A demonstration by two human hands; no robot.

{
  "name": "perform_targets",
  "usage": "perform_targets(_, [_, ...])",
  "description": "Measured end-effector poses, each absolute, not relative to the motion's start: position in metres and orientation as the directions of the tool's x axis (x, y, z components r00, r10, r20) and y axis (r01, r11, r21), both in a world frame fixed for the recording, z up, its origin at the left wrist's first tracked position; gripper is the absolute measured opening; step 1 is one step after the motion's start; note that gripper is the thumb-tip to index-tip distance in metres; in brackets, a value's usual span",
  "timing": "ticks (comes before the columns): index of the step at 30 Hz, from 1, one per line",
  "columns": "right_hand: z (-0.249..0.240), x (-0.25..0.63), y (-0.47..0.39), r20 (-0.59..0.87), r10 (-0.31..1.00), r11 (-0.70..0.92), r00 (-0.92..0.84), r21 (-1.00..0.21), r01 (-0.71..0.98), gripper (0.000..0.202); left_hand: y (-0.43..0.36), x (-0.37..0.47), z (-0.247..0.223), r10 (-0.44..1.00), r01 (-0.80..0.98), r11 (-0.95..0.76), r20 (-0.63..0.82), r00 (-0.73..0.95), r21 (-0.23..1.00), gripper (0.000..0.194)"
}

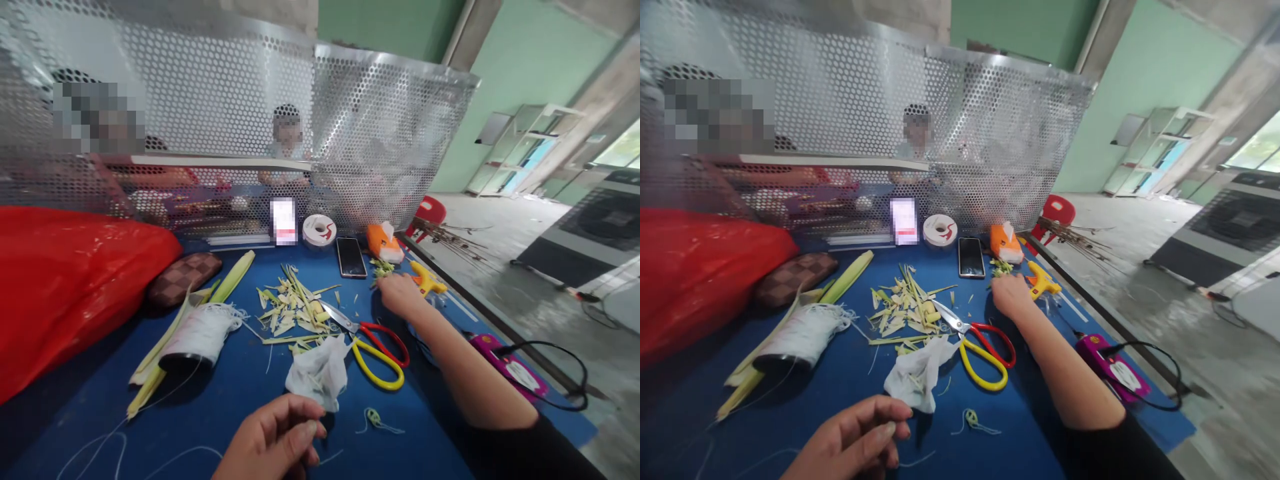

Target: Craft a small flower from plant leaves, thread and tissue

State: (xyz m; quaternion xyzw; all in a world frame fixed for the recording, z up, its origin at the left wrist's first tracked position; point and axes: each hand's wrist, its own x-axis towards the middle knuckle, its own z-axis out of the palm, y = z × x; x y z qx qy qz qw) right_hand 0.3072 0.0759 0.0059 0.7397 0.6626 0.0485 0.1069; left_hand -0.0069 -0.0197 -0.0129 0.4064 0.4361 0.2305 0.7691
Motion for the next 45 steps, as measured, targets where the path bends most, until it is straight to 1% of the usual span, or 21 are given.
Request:
perform_targets(3, [0.007,0.302,0.076,-0.005,0.990,-0.136,0.142,0.261,0.956,0.033,-0.021,-0.007,-0.011,0.702,-0.019,0.567,-0.471,0.535,0.824,0.052])
perform_targets(5, [0.012,0.294,0.066,-0.014,0.997,-0.068,0.073,0.244,0.967,0.030,-0.022,-0.006,-0.010,0.702,-0.041,0.577,-0.470,0.535,0.816,0.048])
perform_targets(8, [0.014,0.282,0.042,-0.083,0.995,0.066,-0.052,0.171,0.983,0.023,-0.024,-0.004,-0.007,0.725,-0.072,0.575,-0.466,0.508,0.815,0.044])
perform_targets(10, [0.010,0.276,0.022,-0.138,0.988,0.077,-0.068,0.056,0.995,0.023,-0.023,-0.005,-0.004,0.765,-0.081,0.544,-0.454,0.457,0.835,0.039])
perform_targets(13, [-0.003,0.272,-0.005,-0.135,0.989,0.062,-0.067,-0.042,0.997,0.026,-0.018,-0.009,0.004,0.864,-0.080,0.459,-0.423,0.272,0.885,0.029])
perform_targets(16, [-0.017,0.268,-0.021,-0.082,0.995,0.049,-0.056,-0.077,0.996,0.051,-0.011,-0.014,0.009,0.941,-0.037,0.335,-0.332,0.064,0.942,0.026])
perform_targets(17, [-0.020,0.267,-0.023,-0.061,0.997,0.049,-0.054,-0.080,0.996,0.055,-0.009,-0.015,0.009,0.960,0.008,0.277,-0.277,0.037,0.961,0.027])
perform_targets(19, [-0.025,0.265,-0.024,-0.026,0.998,0.054,-0.056,-0.080,0.995,0.056,-0.008,-0.014,0.008,0.987,0.190,0.131,-0.146,0.068,0.973,0.025])
perform_targets(21, [-0.026,0.264,-0.022,-0.008,0.998,0.066,-0.067,-0.078,0.995,0.055,-0.011,-0.012,0.004,0.986,0.416,-0.093,0.025,0.165,0.905,0.019])
perform_targets(23, [-0.026,0.265,-0.021,-0.002,0.997,0.074,-0.075,-0.077,0.994,0.054,-0.015,-0.007,-0.002,0.934,0.540,-0.348,0.231,0.274,0.767,0.014])
perform_targets(25, [-0.026,0.266,-0.020,0.006,0.997,0.083,-0.083,-0.082,0.993,0.053,-0.017,-0.002,-0.008,0.829,0.548,-0.557,0.373,0.417,0.624,0.021])
perform_targets(27, [-0.026,0.267,-0.020,0.021,0.996,0.091,-0.090,-0.088,0.992,0.052,-0.018,0.001,-0.013,0.750,0.548,-0.661,0.426,0.505,0.513,0.029])
perform_targets(31, [-0.024,0.271,-0.019,0.067,0.996,0.064,-0.057,-0.105,0.992,0.052,-0.019,0.004,-0.015,0.727,0.611,-0.683,0.457,0.513,0.400,0.044])
perform_targets(32, [-0.023,0.272,-0.018,0.075,0.996,0.050,-0.041,-0.111,0.993,0.052,-0.021,0.005,-0.013,0.722,0.624,-0.684,0.476,0.502,0.378,0.041])
perform_targets(35, [-0.023,0.279,-0.014,0.085,0.996,0.018,-0.007,-0.128,0.992,0.052,-0.036,0.017,-0.008,0.708,0.640,-0.692,0.487,0.512,0.333,0.019])
perform_targets(36, [-0.023,0.281,-0.013,0.083,0.997,0.015,-0.004,-0.132,0.991,0.051,-0.042,0.024,-0.006,0.709,0.636,-0.697,0.451,0.543,0.331,0.018])
perform_targets(38, [-0.024,0.283,-0.012,0.077,0.997,0.018,-0.007,-0.138,0.990,0.049,-0.052,0.042,-0.007,0.691,0.605,-0.722,0.306,0.655,0.336,0.019])
perform_targets(40, [-0.026,0.284,-0.011,0.076,0.997,0.031,-0.021,-0.136,0.990,0.048,-0.058,0.061,-0.010,0.679,0.623,-0.728,0.170,0.714,0.286,0.017])
perform_targets(41, [-0.026,0.284,-0.011,0.077,0.997,0.039,-0.029,-0.134,0.990,0.048,-0.059,0.070,-0.013,0.680,0.642,-0.726,0.123,0.722,0.247,0.021])
perform_targets(42, [-0.027,0.284,-0.011,0.079,0.996,0.047,-0.037,-0.132,0.990,0.048,-0.059,0.077,-0.017,0.687,0.661,-0.721,0.084,0.722,0.210,0.024])
perform_targets(45, [-0.030,0.284,-0.011,0.085,0.995,0.070,-0.059,-0.129,0.989,0.048,-0.056,0.089,-0.024,0.672,0.666,-0.739,0.044,0.739,0.103,0.014])
